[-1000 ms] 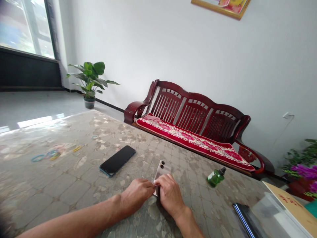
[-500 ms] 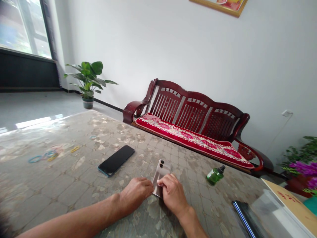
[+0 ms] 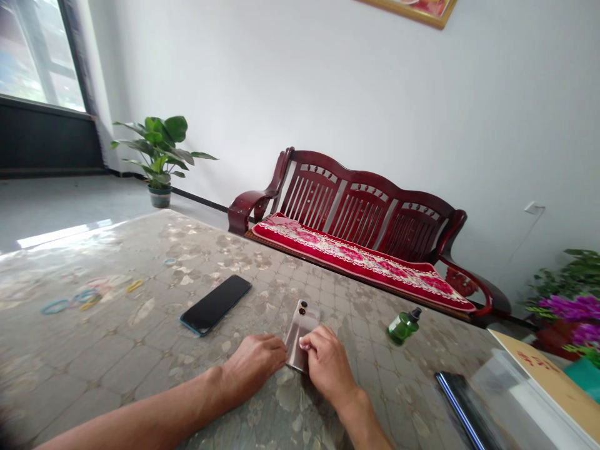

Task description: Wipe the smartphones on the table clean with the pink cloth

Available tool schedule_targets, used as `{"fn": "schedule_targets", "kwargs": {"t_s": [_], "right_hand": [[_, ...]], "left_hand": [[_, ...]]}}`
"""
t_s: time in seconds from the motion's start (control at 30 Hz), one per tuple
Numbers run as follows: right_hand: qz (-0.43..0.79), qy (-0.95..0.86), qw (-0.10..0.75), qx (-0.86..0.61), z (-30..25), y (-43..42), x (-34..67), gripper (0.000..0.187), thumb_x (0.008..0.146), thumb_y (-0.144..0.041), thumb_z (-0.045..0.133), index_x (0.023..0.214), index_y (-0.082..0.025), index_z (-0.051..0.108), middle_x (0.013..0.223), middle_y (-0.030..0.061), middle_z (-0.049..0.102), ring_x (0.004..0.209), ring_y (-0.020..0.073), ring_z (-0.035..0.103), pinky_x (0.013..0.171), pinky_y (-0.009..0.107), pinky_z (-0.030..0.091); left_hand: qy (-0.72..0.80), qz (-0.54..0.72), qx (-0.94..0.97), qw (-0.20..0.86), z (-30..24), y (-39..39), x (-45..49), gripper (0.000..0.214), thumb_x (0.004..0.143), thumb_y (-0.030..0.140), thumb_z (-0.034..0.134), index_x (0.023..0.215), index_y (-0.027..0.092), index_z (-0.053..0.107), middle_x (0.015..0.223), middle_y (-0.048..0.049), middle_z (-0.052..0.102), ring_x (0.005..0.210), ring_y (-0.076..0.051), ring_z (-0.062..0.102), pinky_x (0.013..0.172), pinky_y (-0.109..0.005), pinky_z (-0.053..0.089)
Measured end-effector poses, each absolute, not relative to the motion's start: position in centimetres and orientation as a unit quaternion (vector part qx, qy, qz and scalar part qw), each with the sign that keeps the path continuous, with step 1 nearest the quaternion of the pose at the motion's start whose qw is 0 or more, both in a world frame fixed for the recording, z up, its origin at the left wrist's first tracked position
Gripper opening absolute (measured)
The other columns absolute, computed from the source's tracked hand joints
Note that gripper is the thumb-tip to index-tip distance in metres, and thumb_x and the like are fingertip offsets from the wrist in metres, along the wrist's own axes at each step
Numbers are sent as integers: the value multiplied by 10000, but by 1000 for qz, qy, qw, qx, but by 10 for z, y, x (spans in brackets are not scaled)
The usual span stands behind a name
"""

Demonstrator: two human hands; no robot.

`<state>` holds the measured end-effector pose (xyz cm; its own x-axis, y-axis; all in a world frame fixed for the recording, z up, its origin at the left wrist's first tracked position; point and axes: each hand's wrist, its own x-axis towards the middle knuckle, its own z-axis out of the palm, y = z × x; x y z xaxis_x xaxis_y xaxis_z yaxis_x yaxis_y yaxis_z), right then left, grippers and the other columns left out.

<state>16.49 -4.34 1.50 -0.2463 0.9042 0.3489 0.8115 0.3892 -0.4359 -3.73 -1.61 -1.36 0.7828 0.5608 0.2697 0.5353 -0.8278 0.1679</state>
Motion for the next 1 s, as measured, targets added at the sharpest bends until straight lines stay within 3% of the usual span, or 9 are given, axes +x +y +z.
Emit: {"fn": "schedule_targets", "kwargs": {"t_s": [0.33,0.6,1.0], "right_hand": [[68,-770,291,-564,18,-38,159,275,804,-58,459,784,-228,674,818,28,651,827,178,608,749,272,453],[98,-813,243,-519,22,-65,152,311,789,-18,437,793,-224,670,800,18,630,814,158,582,724,255,421],[78,-791,272,-542,17,-15,142,282,820,-32,471,782,-222,676,852,27,669,859,172,589,797,273,438]], "left_hand": [[309,167,936,32,-18,-14,-37,209,955,172,536,765,179,622,800,-14,653,729,-167,614,685,-243,458],[299,169,939,27,-20,-13,-36,164,921,165,584,766,170,634,793,-18,657,731,-170,620,667,-238,456],[297,152,942,16,-18,-13,-37,143,913,143,571,793,168,644,825,-35,670,754,-187,639,686,-255,490]]}}
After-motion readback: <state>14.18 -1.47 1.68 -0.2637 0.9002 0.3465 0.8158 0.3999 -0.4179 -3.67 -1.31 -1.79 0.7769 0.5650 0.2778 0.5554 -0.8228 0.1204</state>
